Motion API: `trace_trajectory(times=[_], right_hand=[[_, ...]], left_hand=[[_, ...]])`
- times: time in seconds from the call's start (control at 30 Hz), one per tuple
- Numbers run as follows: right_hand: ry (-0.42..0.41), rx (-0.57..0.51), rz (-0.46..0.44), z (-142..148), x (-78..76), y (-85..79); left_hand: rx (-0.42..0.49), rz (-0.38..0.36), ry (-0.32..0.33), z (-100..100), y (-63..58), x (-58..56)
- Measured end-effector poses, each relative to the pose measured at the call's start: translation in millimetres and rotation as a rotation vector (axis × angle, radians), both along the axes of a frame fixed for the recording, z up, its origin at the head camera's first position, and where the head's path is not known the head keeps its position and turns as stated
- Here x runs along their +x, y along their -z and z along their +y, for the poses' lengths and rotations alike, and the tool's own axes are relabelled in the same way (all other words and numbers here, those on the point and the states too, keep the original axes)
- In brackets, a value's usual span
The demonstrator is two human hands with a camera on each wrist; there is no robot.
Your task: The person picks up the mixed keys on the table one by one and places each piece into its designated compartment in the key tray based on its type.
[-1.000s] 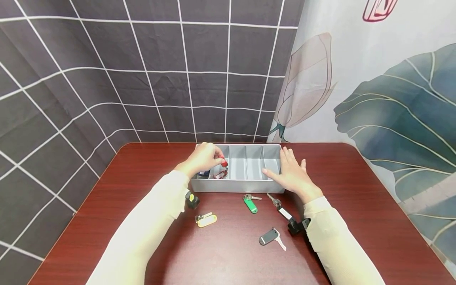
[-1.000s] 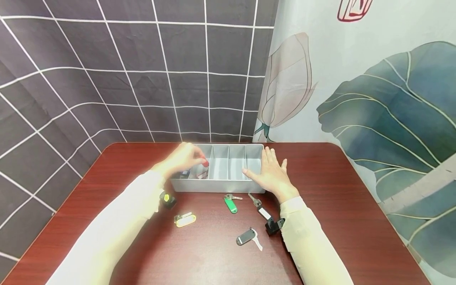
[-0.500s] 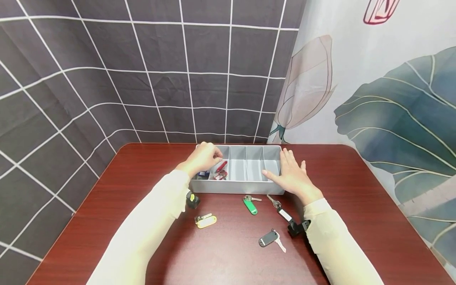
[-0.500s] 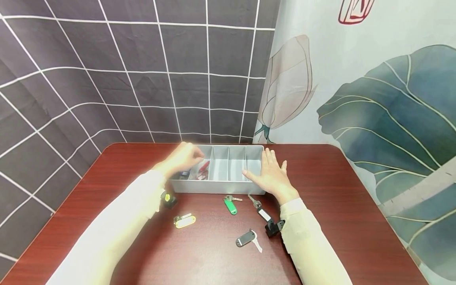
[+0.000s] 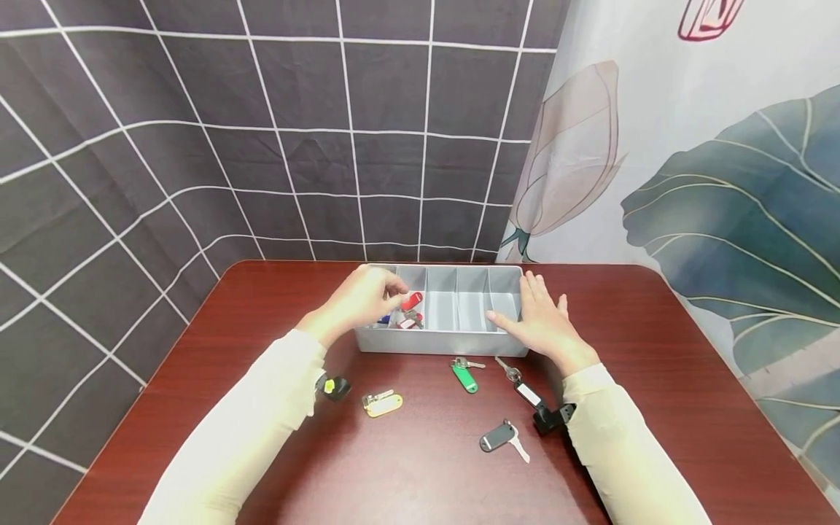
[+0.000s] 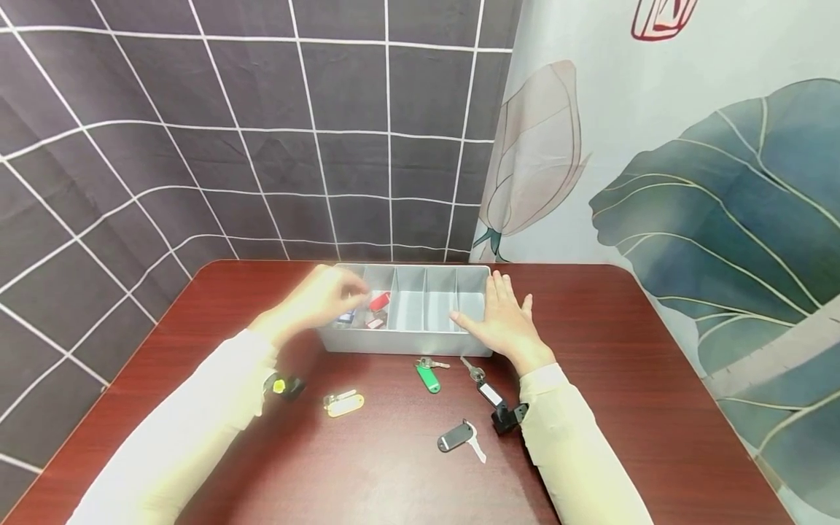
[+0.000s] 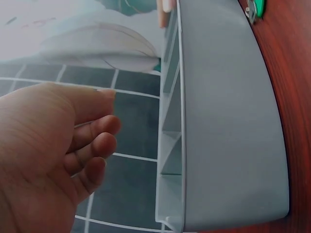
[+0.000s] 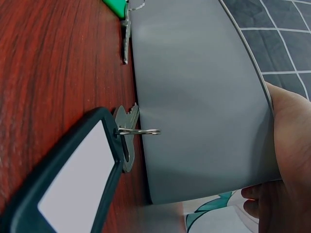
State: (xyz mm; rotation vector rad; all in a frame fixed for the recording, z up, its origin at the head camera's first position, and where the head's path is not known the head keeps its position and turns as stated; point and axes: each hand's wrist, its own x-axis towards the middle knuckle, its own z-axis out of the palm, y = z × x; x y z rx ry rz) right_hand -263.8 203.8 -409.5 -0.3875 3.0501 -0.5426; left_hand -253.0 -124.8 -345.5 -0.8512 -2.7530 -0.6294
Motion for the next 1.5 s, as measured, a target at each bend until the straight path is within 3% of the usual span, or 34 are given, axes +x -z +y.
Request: trace_trajectory(times=[0.23,0.5,0.67,1.1,1.5], right_hand=[[0.003,-0.004,-0.007,2.8,0.4,2.8],[-0.006,-0.017,-0.017,0.9,-0.5,1.7],[-0.003,-0.013,-0.017,1.3,-0.6,1.1],[-0.005,-0.007,-0.013,0.7,-2.1,0.0],[-0.001,-0.018,-0.001,0.6,-2.2,-0.5]], left_hand=[[0.11,0.047,0.074,-6.8,5.9,29.7],[0.164,0.023,0.085,-30.7,34.8,66.5],[0.182,-0.024,0.091,-41.8,51.4,80.7],[0.074,-0.185,0.128,-51.3,81.5,93.7],[0.014,-0.24,0.121,-48.0,92.7,95.3]])
